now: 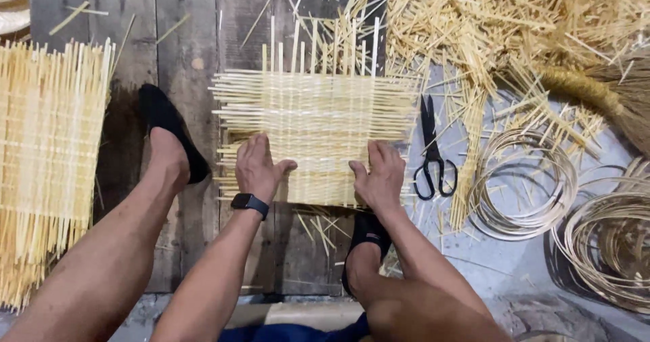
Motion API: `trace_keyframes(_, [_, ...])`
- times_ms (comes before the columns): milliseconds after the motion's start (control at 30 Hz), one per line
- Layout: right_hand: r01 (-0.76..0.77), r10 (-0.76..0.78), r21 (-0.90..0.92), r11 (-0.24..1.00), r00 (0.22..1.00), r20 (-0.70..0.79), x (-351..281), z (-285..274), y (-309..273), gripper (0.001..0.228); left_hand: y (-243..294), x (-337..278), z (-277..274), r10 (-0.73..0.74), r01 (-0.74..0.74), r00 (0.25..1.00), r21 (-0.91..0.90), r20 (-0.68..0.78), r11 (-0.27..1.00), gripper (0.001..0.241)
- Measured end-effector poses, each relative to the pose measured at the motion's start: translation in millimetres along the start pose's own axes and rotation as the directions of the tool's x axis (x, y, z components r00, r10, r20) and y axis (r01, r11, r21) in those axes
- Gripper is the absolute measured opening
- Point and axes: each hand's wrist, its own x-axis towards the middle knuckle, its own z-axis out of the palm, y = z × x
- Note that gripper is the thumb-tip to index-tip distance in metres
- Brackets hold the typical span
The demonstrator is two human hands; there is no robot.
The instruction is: The person sits on the floor and weaves thin bamboo sticks into a flat mat around a round wooden mold, folding the protruding stick ends over the mold. They use scissors to trim the sticks, fit a split bamboo hoop around the rim, and press the woven mat into shape to form a round bamboo sieve.
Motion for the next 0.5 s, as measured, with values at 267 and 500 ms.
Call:
trace_keyframes(267, [0.030, -0.028, -0.101, 0.994, 0.999, 0.026, 5, -15, -16, 0.055, 47, -3, -5, 0.357, -0.542, 0.803, 0.337, 0.477, 0.770, 0.075])
trace_keyframes(500, [0.047, -0.017, 0.154, 0.987, 0.981, -0.192, -4, -43, 37, 0.033, 25, -17, 28, 0.487, -0.587, 0.753, 0.119, 0.442, 0.801, 0.062])
